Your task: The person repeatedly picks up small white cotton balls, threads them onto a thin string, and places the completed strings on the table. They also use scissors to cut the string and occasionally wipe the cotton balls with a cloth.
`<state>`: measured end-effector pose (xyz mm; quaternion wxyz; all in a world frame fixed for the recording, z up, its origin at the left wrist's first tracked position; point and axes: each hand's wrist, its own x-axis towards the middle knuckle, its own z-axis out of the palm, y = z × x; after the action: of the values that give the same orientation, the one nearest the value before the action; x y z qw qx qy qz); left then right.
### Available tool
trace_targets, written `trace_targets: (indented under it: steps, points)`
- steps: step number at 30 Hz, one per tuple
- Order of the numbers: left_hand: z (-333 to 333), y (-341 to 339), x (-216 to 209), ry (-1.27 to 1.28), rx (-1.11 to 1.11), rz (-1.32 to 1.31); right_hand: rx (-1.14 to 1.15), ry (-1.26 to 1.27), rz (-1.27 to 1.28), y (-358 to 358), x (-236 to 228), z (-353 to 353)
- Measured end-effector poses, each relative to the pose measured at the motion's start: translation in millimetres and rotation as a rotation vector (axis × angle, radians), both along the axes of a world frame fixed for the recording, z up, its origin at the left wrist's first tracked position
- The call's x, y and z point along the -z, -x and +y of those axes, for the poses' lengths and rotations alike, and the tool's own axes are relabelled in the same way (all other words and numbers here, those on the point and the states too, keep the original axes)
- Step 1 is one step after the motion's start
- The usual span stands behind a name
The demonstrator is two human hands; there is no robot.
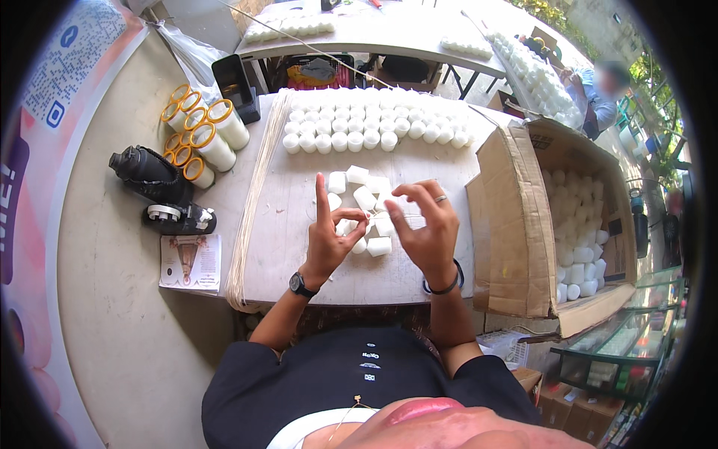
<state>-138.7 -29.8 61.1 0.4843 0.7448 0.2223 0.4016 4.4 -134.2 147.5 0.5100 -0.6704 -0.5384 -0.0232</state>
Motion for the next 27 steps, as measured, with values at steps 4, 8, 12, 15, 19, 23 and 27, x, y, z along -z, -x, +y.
trace_targets:
  steps: [4, 8, 12, 15, 19, 23, 27]
  points:
    - [-2.8, -7.1, 3.4, -0.031, 0.043, 0.017, -0.048, 0.112, 0.066, 5.8, 47.8, 5.7]
    - [-5.7, -13.2, 2.7, -0.035, 0.085, -0.025, -0.069, 0.021, 0.253, 11.4, 50.4, 4.0]
    - [-5.4, -14.9, 8.2, -0.003, 0.093, -0.080, -0.052, 0.027, 0.267, 6.3, 64.5, -4.1]
    - [-6.7, -16.6, 9.2, 0.023, 0.122, -0.134, -0.033, 0.043, 0.296, 6.1, 69.3, -9.6]
    - [-7.1, -17.3, 4.8, 0.065, 0.145, -0.149, -0.004, 0.073, 0.177, 6.9, 72.6, -13.9]
    - [-6.5, -17.5, 7.0, 0.059, 0.143, -0.131, -0.170, 0.180, 0.457, -1.6, 78.1, -14.5]
    - [-6.1, -16.1, 6.5, -0.007, 0.115, -0.085, -0.650, -0.009, 1.237, -14.6, 76.4, -18.8]
